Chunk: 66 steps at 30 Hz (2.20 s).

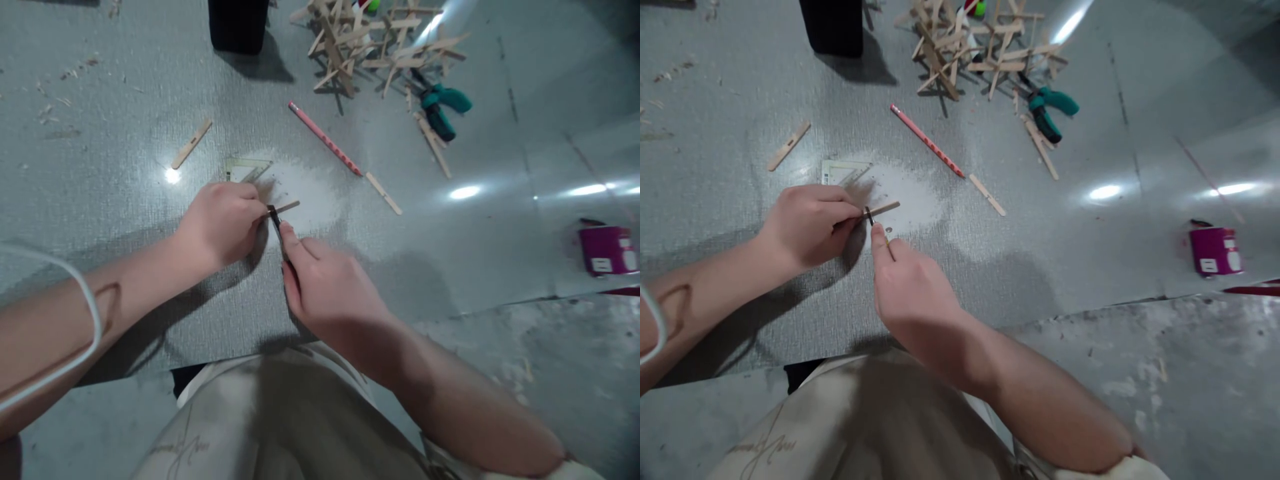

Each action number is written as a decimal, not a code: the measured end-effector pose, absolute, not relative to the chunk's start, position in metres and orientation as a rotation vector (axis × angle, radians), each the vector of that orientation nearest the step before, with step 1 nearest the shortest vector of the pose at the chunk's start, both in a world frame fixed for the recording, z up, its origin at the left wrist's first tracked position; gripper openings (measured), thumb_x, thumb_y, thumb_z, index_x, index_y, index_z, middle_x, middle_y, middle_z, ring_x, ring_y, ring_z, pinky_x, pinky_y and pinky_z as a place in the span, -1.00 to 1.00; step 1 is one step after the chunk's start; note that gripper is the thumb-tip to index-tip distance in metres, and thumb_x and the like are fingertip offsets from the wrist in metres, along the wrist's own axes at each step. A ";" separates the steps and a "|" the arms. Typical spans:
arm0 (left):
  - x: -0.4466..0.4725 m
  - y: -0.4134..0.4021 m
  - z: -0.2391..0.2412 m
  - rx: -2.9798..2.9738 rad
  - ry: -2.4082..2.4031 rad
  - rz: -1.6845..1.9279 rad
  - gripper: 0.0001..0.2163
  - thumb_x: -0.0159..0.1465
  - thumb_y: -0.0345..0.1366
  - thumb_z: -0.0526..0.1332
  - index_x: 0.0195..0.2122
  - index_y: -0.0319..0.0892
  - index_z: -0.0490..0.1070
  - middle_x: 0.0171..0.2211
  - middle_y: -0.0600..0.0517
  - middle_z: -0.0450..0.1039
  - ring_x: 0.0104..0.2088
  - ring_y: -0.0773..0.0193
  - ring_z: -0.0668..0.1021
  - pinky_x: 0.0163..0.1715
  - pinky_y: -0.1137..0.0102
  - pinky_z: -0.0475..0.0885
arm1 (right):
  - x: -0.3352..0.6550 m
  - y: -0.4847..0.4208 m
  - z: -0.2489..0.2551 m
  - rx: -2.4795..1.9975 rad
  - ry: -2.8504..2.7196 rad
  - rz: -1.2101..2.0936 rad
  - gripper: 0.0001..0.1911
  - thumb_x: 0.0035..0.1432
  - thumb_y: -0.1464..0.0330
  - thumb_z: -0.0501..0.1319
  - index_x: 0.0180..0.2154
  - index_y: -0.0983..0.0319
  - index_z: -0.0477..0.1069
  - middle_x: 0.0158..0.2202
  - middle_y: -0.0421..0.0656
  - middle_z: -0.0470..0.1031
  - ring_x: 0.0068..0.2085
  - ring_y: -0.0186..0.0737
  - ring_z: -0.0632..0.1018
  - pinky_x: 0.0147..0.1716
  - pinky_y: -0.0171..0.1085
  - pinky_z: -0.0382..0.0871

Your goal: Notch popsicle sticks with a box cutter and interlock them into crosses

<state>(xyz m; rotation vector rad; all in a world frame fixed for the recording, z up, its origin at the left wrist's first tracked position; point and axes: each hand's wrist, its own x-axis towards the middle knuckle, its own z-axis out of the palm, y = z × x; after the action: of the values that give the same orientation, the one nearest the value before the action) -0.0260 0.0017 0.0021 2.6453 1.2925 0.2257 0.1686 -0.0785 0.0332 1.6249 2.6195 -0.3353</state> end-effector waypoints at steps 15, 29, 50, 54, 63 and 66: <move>-0.037 0.008 -0.009 2.566 1.261 0.496 -0.69 0.40 -0.33 0.10 -0.39 -0.14 0.61 -0.31 -0.06 0.61 -0.34 0.17 0.57 -0.40 0.29 0.34 | 0.211 -0.076 0.045 1.854 2.891 -0.405 -0.64 0.40 0.39 0.14 0.17 0.28 0.47 -0.03 0.05 0.69 -0.10 0.01 0.70 -0.15 -0.11 0.60; -0.035 0.015 -0.010 2.511 0.967 0.562 -0.68 0.44 -0.36 0.06 -0.13 -0.19 0.67 -0.24 -0.14 0.60 -0.28 0.11 0.60 -0.30 0.24 0.46 | 0.227 -0.059 0.035 2.069 2.794 -0.460 -0.67 0.37 0.33 0.17 0.12 0.20 0.49 -0.04 0.03 0.67 -0.04 0.11 0.68 -0.08 0.02 0.59; -0.030 -0.003 0.016 1.912 0.777 0.577 -0.86 0.32 -0.23 0.30 -0.34 -0.15 0.55 -0.47 0.06 0.49 -0.47 0.30 0.45 -0.43 0.35 0.32 | 0.195 -0.052 0.016 2.467 2.351 -2.152 -0.50 0.09 0.24 0.44 0.02 0.13 0.33 -0.34 -0.30 0.57 -0.41 -0.29 0.59 -0.41 -0.27 0.49; -0.033 0.000 0.014 1.972 0.774 0.639 -0.83 0.35 -0.17 0.31 -0.32 -0.13 0.55 -0.40 0.02 0.53 -0.39 0.24 0.50 -0.37 0.30 0.36 | 0.193 -0.052 0.014 2.489 2.329 -2.218 -0.48 0.08 0.21 0.45 0.01 0.12 0.32 -0.35 -0.31 0.56 -0.45 -0.31 0.56 -0.48 -0.29 0.43; -0.033 -0.005 0.014 1.419 0.827 0.575 -0.72 0.13 -0.15 0.50 -0.43 -0.18 0.45 -0.47 0.09 0.44 -0.48 0.36 0.45 -0.45 0.40 0.37 | 0.185 -0.049 0.010 2.431 2.244 -2.555 -0.47 0.06 0.26 0.44 0.01 0.12 0.27 -0.36 -0.36 0.51 -0.55 -0.42 0.45 -0.58 -0.36 0.33; -0.031 -0.010 0.010 1.220 0.849 0.622 -0.71 0.08 -0.18 0.54 -0.41 -0.18 0.46 -0.46 0.10 0.45 -0.48 0.37 0.47 -0.42 0.39 0.42 | 0.180 -0.049 0.008 2.450 2.224 -2.617 -0.50 0.09 0.26 0.42 -0.01 0.10 0.25 -0.35 -0.36 0.51 -0.56 -0.42 0.44 -0.58 -0.36 0.33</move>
<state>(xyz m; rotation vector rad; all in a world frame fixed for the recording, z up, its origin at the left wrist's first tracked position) -0.0310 -0.0100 0.0102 1.2196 0.8490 0.6216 0.1803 -0.0490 0.0083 2.4501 2.2245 -2.6171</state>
